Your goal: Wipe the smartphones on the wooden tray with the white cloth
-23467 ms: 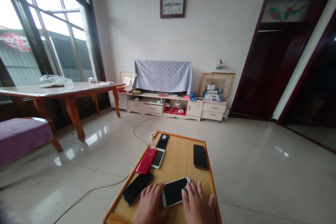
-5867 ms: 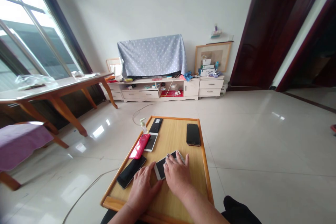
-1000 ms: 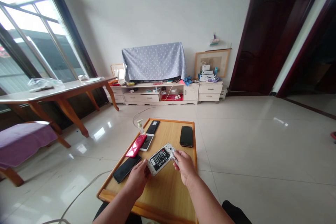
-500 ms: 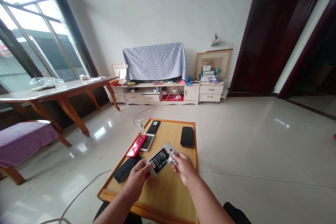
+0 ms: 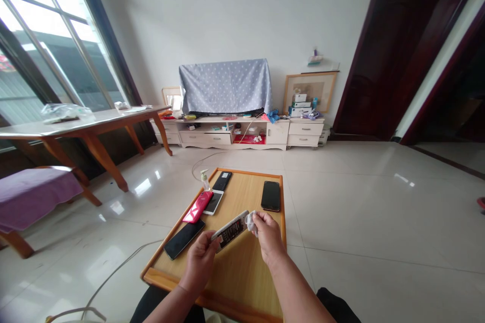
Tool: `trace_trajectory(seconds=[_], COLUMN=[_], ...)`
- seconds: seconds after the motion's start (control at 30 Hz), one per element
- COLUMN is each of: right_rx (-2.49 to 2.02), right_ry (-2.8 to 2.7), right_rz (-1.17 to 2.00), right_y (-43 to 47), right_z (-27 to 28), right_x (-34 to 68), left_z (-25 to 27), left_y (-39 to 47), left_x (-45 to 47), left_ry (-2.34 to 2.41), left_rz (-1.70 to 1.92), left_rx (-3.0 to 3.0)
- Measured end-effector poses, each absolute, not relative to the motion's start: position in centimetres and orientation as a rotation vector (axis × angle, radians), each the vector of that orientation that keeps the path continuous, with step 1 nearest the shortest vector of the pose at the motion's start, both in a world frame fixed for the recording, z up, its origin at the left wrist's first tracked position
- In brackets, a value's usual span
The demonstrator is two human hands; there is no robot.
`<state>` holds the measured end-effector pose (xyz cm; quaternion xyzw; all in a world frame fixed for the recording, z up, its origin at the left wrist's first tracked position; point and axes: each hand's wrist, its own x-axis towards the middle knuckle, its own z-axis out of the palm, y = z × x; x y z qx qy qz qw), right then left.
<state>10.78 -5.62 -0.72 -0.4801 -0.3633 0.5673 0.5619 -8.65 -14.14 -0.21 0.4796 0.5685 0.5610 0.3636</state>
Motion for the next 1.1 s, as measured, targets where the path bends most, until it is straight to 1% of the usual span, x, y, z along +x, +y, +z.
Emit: trace_trajectory(seconds=[0.23, 0.57, 0.87, 1.03, 1.1], right_rx=[-1.158, -1.254, -1.139, -1.137, -1.166], right_ry=[-1.05, -1.363, -1.694, -1.576, -1.617], right_rz=[1.122, 0.781, 0.675, 0.567, 0.534], right_y=[-5.3, -5.0, -8.7, -8.6, -8.3], right_z=[-0.3, -0.1, 0.9, 1.7, 1.7], right_x=[9.9, 10.1, 6.4, 6.5, 6.8], left_z=[-0.3, -0.7, -0.5, -0.6, -0.7], left_y=[-14.9, -15.0, -15.1, -15.2, -15.3], left_x=[-8.5, -8.7, -8.7, -8.8, -8.8], left_ry=[1.552, 1.555, 1.575, 1.603, 1.606], left_rz=[1.391, 1.355, 1.349, 1.35, 1.332], left_rx=[1.403, 1.448, 1.402, 1.41, 1.431])
